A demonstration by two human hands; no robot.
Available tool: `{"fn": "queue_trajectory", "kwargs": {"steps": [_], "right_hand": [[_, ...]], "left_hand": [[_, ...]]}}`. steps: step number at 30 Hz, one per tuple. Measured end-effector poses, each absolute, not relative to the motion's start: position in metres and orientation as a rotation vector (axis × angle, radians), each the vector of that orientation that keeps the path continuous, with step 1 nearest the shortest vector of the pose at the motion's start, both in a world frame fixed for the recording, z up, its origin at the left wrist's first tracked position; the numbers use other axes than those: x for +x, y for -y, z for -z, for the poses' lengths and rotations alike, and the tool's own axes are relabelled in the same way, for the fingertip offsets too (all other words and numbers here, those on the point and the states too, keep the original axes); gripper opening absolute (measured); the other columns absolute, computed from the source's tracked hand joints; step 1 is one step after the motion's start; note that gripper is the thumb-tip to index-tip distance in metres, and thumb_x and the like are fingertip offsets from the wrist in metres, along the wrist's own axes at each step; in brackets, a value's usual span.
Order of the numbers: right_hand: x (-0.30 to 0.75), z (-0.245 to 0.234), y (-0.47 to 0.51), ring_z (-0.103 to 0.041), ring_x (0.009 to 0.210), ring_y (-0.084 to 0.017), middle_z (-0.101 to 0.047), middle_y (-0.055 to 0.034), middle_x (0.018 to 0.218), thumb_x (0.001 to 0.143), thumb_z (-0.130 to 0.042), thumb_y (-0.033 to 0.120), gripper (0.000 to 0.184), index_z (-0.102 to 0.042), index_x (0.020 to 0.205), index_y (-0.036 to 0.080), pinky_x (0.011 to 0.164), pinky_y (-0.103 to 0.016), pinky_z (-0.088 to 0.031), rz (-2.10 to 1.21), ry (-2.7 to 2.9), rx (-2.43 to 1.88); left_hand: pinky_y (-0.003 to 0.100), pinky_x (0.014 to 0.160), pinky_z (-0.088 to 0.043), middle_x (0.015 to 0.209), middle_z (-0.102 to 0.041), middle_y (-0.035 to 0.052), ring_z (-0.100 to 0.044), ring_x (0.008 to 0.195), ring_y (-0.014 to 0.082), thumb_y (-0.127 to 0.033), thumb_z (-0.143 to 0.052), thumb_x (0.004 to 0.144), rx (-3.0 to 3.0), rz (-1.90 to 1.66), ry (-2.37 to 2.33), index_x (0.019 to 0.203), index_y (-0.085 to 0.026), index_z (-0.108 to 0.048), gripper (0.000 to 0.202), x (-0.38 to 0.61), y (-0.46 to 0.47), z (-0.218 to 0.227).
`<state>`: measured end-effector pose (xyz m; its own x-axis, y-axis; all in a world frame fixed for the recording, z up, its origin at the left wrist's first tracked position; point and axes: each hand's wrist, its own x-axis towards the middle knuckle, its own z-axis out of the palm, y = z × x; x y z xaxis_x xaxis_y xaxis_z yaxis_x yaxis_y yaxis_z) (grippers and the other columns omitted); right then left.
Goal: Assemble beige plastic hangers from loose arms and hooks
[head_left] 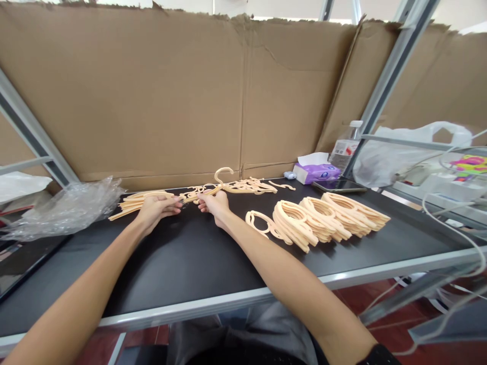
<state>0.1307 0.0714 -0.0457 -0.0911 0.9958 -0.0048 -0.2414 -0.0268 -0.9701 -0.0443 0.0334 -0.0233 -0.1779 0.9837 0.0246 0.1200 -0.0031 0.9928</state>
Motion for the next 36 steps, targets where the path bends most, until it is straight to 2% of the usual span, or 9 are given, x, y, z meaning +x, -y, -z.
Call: {"fn": "queue_trajectory", "kwargs": {"steps": [4,10,14,22,30,36], "right_hand": [[0.131,0.044,-0.069,-0.062,0.048,-0.012,-0.062,-0.0001,0.058,0.081,-0.066,0.015,0.007,-0.06,0.078,0.014,0.043,-0.02,-0.052,-1.431,1.062,-0.986],[0.134,0.038,-0.067,-0.067,0.054,-0.017,-0.063,-0.0029,0.057,0.087,-0.057,0.01,0.01,-0.056,0.078,0.013,0.053,-0.028,-0.06,-1.563,1.003,-0.961],[0.136,0.036,-0.066,-0.068,0.058,-0.017,-0.063,-0.0039,0.058,0.089,-0.053,0.006,0.012,-0.055,0.079,0.013,0.062,-0.031,-0.062,-1.587,0.984,-0.941],[0.137,0.037,-0.064,-0.069,0.062,-0.014,-0.063,-0.0014,0.068,0.087,-0.049,-0.001,0.017,-0.05,0.082,0.015,0.074,-0.032,-0.062,-1.637,0.975,-0.864],[0.137,0.035,-0.062,-0.067,0.058,-0.011,-0.061,0.0016,0.069,0.089,-0.048,-0.001,0.018,-0.047,0.086,0.017,0.075,-0.032,-0.061,-1.635,1.0,-0.832],[0.139,0.034,-0.064,-0.067,0.06,-0.011,-0.063,0.0017,0.071,0.091,-0.048,0.001,0.017,-0.046,0.086,0.017,0.081,-0.036,-0.06,-1.618,1.022,-0.821]], "left_hand": [[0.031,0.07,-0.059,0.082,-0.073,0.0095,-0.066,0.066,0.0156,-0.037,-0.091,0.048,1.291,-1.29,-1.424,0.077,-0.01,-0.072,0.044,-0.044,-0.033,0.024],[0.028,0.073,-0.057,0.089,-0.073,0.0092,-0.065,0.072,0.0149,-0.042,-0.09,0.051,1.434,-1.206,-1.425,0.075,-0.012,-0.076,0.041,-0.05,-0.035,0.026],[0.03,0.073,-0.058,0.092,-0.075,0.0096,-0.066,0.074,0.0176,-0.043,-0.089,0.051,1.51,-1.18,-1.44,0.076,-0.015,-0.078,0.038,-0.053,-0.035,0.028],[0.033,0.076,-0.057,0.082,-0.075,0.008,-0.067,0.078,0.0219,-0.043,-0.087,0.053,1.562,-1.133,-1.473,0.076,-0.019,-0.079,0.034,-0.058,-0.037,0.03],[0.027,0.069,-0.052,0.076,-0.073,0.0048,-0.063,0.07,0.0166,-0.041,-0.084,0.059,1.625,-1.067,-1.472,0.079,-0.02,-0.08,0.029,-0.062,-0.038,0.031],[0.027,0.066,-0.051,0.075,-0.073,0.0048,-0.062,0.067,0.0165,-0.039,-0.084,0.057,1.598,-1.09,-1.457,0.079,-0.021,-0.08,0.029,-0.06,-0.037,0.029]]}}
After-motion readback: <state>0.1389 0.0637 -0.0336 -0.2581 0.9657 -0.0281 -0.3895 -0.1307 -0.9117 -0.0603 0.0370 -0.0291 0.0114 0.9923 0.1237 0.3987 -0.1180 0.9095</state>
